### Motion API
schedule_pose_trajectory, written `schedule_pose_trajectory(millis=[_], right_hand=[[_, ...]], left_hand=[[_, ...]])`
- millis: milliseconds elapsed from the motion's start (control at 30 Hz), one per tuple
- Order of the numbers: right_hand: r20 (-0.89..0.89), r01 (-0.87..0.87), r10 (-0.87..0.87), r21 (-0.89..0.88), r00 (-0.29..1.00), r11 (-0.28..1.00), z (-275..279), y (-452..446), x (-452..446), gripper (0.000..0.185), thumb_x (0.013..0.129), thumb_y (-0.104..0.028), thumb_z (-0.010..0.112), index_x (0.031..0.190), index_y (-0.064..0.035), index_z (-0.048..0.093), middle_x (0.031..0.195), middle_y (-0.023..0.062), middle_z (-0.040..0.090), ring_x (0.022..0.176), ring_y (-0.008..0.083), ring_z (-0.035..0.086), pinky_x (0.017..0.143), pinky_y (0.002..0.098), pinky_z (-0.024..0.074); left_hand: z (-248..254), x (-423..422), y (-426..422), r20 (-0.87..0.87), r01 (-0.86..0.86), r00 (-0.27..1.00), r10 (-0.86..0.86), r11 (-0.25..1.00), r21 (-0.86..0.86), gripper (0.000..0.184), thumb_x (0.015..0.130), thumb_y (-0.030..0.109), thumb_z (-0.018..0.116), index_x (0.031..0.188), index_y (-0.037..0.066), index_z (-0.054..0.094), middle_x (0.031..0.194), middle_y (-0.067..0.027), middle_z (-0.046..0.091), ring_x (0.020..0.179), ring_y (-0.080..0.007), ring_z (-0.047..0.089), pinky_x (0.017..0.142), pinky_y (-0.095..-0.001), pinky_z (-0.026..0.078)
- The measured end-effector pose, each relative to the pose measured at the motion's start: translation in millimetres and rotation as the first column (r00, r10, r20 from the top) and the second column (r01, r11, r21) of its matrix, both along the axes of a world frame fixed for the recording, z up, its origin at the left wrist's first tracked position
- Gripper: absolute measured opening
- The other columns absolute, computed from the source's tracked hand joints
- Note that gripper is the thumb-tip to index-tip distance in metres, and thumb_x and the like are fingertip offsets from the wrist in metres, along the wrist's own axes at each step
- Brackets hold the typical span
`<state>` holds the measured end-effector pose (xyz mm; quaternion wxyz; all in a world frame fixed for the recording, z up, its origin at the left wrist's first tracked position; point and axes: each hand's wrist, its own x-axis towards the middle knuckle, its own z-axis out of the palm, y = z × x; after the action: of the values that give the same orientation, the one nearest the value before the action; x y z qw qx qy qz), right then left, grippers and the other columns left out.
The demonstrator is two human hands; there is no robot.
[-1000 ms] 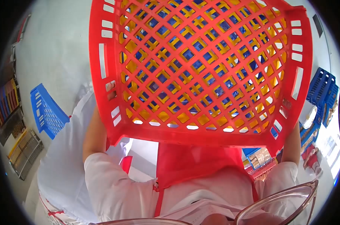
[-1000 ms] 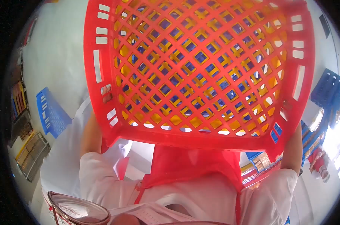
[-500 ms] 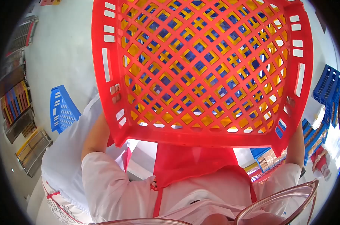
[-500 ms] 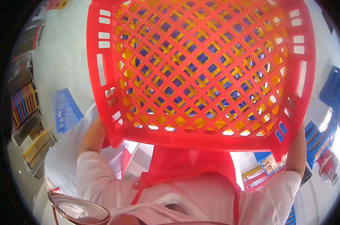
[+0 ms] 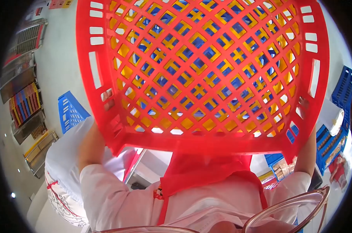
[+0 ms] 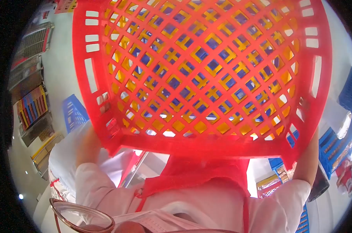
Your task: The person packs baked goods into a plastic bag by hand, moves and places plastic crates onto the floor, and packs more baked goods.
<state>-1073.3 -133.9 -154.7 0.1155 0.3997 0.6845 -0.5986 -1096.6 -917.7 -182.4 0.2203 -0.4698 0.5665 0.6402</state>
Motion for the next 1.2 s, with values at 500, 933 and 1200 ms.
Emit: schedule_pose_trajectory(millis=[500, 933, 1200], right_hand=[[0.026, -0.009, 0.009, 0.003, 1.000, 1.000, 22, 10, 2, 0.068, 0.088, -0.056, 0.029, 0.137, -0.0094, 0.022, 0.137, 0.0085, 0.032, 0.122, 0.0221, 0.034, 0.098, 0.0406, 0.0286], [-0.204, -0.023, -0.026, -0.233, 0.979, 0.972, 65, 27, 7, 0.068, 0.088, -0.056, 0.030, 0.137, -0.0093, 0.023, 0.137, 0.0092, 0.032, 0.121, 0.0225, 0.035, 0.097, 0.0389, 0.0308], [0.153, -0.339, 0.306, 0.531, 0.940, 0.777, 134, -70, 98, 0.052, 0.089, -0.030, 0.048, 0.133, -0.0080, 0.030, 0.126, 0.0173, 0.045, 0.116, 0.0260, 0.043, 0.097, 0.0326, 0.0329]], left_hand=[[9, -26, 6, -0.073, -0.081, 0.994, 0.086, 0.995, 0.065, 0.052, 0.087, 0.042, 0.046, 0.125, 0.007, 0.043, 0.114, -0.0078, 0.054, 0.105, -0.0202, 0.049, 0.090, -0.0382, 0.036], [81, 15, -4, -0.231, -0.122, 0.961, 0.151, 0.983, 0.137, 0.053, 0.087, 0.043, 0.046, 0.126, 0.006, 0.043, 0.115, -0.0081, 0.053, 0.107, -0.0204, 0.048, 0.092, -0.0384, 0.036], [91, 111, 31, 0.164, 0.477, 0.829, -0.534, 0.523, -0.707, 0.045, 0.087, 0.037, 0.050, 0.115, 0.002, 0.051, 0.098, -0.0112, 0.060, 0.088, -0.0233, 0.058, 0.078, -0.0358, 0.044]])
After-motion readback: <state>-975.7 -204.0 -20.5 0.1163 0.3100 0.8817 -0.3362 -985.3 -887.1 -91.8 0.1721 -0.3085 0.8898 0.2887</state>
